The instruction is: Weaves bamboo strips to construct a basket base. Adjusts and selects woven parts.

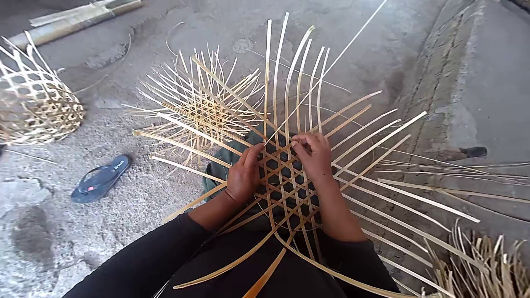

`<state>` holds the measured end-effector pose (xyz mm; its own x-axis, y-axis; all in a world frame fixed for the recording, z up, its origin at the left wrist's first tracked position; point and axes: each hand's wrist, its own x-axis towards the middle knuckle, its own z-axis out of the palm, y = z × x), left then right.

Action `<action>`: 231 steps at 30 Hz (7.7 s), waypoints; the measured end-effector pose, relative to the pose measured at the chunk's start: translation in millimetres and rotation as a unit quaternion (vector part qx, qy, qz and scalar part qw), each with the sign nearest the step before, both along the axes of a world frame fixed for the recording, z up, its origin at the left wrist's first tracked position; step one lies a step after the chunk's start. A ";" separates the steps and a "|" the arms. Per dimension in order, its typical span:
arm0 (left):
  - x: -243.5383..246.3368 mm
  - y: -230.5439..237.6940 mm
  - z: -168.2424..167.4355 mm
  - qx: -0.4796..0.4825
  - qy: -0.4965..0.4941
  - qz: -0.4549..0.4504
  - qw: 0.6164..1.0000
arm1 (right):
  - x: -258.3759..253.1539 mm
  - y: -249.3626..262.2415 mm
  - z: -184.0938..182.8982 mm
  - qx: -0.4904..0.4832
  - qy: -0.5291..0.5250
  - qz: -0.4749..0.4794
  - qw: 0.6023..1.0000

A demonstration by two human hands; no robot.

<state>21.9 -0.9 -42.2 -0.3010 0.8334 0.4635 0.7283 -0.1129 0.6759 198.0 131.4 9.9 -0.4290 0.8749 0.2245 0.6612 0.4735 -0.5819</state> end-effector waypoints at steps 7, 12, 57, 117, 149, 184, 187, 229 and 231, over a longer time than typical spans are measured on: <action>-1.1 -0.2 -3.0 -0.008 0.011 0.019 1.000 | -21.6 -4.2 -8.6 -0.006 -0.020 -0.099 0.995; -1.4 1.0 -1.9 -0.007 0.010 0.018 1.000 | -19.9 -0.5 -13.5 -0.003 0.014 -0.097 0.995; -8.1 2.0 12.0 -0.033 -0.183 -0.046 0.981 | -85.6 26.0 20.3 -0.299 0.391 0.311 0.813; -55.2 -13.4 58.2 -0.165 0.166 -0.112 0.966 | 19.3 29.9 -18.0 0.153 0.056 0.055 0.985; -8.8 30.9 69.5 -0.136 -0.428 -0.047 0.892 | 20.0 32.0 -21.5 0.095 0.086 0.042 0.991; -12.0 64.1 36.1 -0.014 -0.226 -0.090 0.970 | 17.9 30.5 -22.7 0.098 0.087 0.036 0.991; -8.8 63.6 33.3 0.000 -0.202 -0.088 0.975 | 17.9 30.1 -21.1 0.109 0.096 0.039 0.989; 12.0 144.3 123.0 -0.283 0.273 -0.287 0.873 | 13.3 36.5 37.8 0.050 0.004 0.051 0.997; 11.2 145.3 125.5 -0.292 0.298 -0.300 0.858 | 22.3 24.7 47.9 0.093 -0.035 0.056 0.993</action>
